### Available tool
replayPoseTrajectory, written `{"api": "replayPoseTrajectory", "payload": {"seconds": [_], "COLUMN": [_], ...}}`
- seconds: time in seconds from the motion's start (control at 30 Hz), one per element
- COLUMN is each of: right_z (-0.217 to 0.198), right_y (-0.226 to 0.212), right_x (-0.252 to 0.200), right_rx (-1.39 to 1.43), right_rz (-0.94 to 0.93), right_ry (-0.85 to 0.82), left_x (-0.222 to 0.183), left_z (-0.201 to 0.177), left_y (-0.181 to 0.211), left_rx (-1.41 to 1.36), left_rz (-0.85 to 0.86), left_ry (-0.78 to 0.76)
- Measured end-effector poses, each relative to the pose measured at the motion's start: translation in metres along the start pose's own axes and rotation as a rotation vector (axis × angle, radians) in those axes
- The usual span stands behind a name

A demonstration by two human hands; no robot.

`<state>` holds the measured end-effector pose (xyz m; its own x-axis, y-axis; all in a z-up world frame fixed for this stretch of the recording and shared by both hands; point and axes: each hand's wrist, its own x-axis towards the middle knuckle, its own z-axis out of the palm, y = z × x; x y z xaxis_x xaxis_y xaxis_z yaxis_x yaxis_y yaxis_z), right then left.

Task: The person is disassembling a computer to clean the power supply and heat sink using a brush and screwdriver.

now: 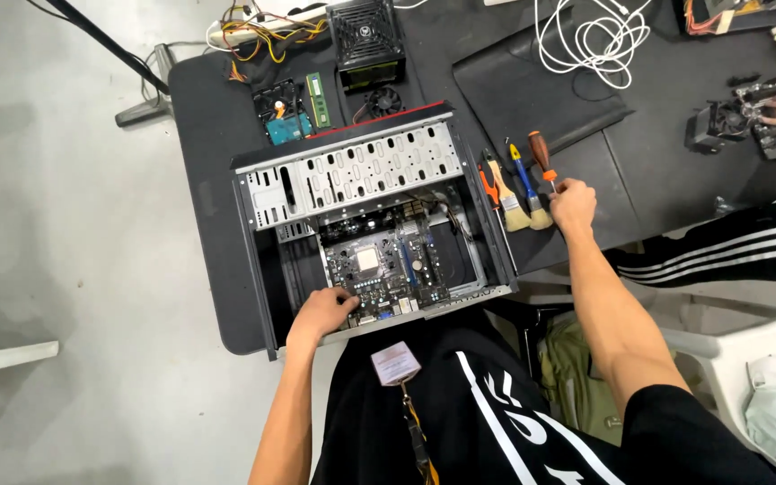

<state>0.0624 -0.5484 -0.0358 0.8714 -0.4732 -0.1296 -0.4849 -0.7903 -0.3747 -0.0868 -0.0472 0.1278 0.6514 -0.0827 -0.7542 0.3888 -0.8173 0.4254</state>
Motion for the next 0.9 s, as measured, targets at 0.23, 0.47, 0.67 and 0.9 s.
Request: {"api": "replayPoseTrajectory", "payload": {"seconds": [0.23, 0.47, 0.67, 0.9], "right_z": [0.003, 0.006, -0.003, -0.025], "right_y": [-0.002, 0.033, 0.028, -0.016], "right_x": [-0.004, 0.012, 0.023, 0.009], "right_rx": [0.071, 0.141, 0.157, -0.029], "right_rz": [0.043, 0.258, 0.252, 0.198], "right_ry": [-0.007, 0.148, 0.079, 0.038], "left_x": [0.002, 0.005, -0.002, 0.008], "left_z": [0.002, 0.002, -0.001, 0.004], "left_y": [-0.002, 0.001, 0.005, 0.0], "left_rx": [-0.003, 0.012, 0.012, 0.011], "left_rz": [0.005, 0.016, 0.025, 0.02], "left_ry": [0.008, -0.001, -0.015, -0.005]}}
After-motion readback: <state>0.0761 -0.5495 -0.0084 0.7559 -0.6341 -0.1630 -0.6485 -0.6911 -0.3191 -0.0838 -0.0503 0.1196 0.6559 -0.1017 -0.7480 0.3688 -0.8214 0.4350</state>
